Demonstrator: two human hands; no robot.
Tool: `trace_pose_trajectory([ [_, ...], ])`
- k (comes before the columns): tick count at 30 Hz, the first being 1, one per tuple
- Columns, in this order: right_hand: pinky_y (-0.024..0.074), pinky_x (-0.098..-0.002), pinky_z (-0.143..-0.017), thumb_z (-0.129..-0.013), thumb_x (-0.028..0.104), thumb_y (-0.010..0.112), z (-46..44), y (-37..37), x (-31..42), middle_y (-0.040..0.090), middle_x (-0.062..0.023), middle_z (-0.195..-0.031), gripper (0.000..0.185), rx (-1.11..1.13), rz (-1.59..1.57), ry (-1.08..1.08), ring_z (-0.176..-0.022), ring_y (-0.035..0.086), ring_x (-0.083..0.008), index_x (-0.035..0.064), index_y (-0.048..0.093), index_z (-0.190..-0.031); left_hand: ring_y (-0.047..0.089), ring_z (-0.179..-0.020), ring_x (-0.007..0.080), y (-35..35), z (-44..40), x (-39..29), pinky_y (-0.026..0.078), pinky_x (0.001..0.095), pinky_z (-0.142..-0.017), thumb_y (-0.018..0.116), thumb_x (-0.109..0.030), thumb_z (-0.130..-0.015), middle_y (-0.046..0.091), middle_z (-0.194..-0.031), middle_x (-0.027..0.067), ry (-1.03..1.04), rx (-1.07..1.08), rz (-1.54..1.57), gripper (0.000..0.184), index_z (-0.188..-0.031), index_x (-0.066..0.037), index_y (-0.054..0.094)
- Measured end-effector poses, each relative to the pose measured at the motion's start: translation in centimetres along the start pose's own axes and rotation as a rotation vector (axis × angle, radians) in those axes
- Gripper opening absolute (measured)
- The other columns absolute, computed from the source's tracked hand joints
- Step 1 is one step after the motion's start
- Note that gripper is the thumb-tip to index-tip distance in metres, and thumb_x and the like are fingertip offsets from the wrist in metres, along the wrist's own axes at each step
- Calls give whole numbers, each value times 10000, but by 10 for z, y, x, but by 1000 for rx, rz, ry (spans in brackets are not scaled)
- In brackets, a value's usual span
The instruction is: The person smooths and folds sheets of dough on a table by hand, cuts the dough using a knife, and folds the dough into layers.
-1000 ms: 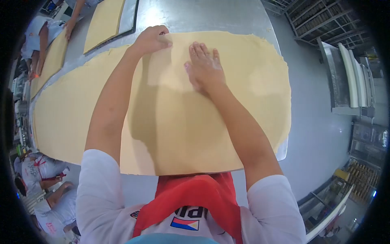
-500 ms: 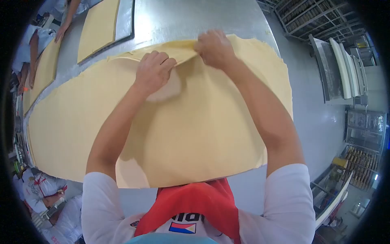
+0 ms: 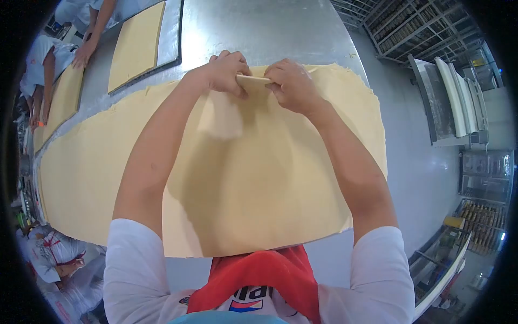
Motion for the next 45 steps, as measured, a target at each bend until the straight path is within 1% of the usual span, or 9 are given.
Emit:
trace_pose_trajectory([
  [6,503,-429,-928,-806,41,724,-13,1,-22,691,-79,-1012,280,33,-266,264,-1043,642,-308,50,663,-1079,648,-1004,319,6,7,-5,540,435,-866,797,-342,-779,662,-1099,123,-147,80,106,452,-1127,-84,671],
  [15,507,-424,-931,-822,200,753,-67,19,7,665,-75,-1097,362,719,16,452,-1099,628,-303,145,706,-1176,651,-904,332,32,36,-11,508,467,-778,767,-249,-839,659,-925,76,63,-704,174,253,-1008,-95,659],
  [18,515,-427,-909,-805,208,773,-54,30,1,670,-67,-1102,288,527,300,139,-1085,629,-299,135,728,-1080,621,-888,296,39,59,1,490,422,-789,756,-193,-830,631,-881,47,3,-831,-54,166,-943,-114,664],
  [23,527,-389,-900,-806,69,649,-19,20,-33,681,-108,-1091,230,-33,-96,81,-1028,650,-270,49,709,-1028,586,-888,240,72,82,-3,469,396,-790,727,-98,-740,598,-888,23,195,-941,-219,120,-833,-144,666],
  [26,534,-366,-882,-781,50,616,-27,16,-59,691,-126,-1008,305,112,-584,459,-972,660,-235,16,685,-1076,591,-863,246,80,78,-7,472,399,-766,714,-89,-735,595,-891,18,218,-958,-167,125,-838,-139,664],
  [31,548,-371,-803,-831,206,691,-79,28,-35,715,-107,-1002,255,347,-27,496,-906,677,-236,27,692,-1013,598,-863,258,77,71,-9,483,405,-760,709,-59,-745,594,-899,27,158,-874,-100,130,-841,-132,661],
  [33,544,-383,-796,-828,274,737,-92,41,-27,723,-83,-1005,263,773,230,597,-902,685,-265,59,687,-973,601,-866,267,75,68,-6,487,412,-763,710,-49,-749,597,-913,31,134,-844,-81,132,-847,-125,663],
  [42,472,-380,-698,-940,170,663,-78,33,-38,673,-87,-863,152,318,-218,298,-775,594,-220,25,620,-923,590,-1125,313,29,37,27,523,418,-866,761,-147,-762,621,-1143,97,124,-823,-41,207,-949,-69,720],
  [45,455,-353,-691,-947,145,660,-68,27,-32,638,-79,-825,133,198,-295,264,-751,543,-200,21,615,-924,604,-1136,308,21,15,29,529,427,-886,780,-214,-757,645,-1180,97,200,-466,-9,297,-993,-43,728],
])
Point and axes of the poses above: each hand's wrist, its own z-axis away from the middle knuckle, its own y-axis out of the palm, x = y × z, the point moved 3 cm from there along -z, towards the middle knuckle
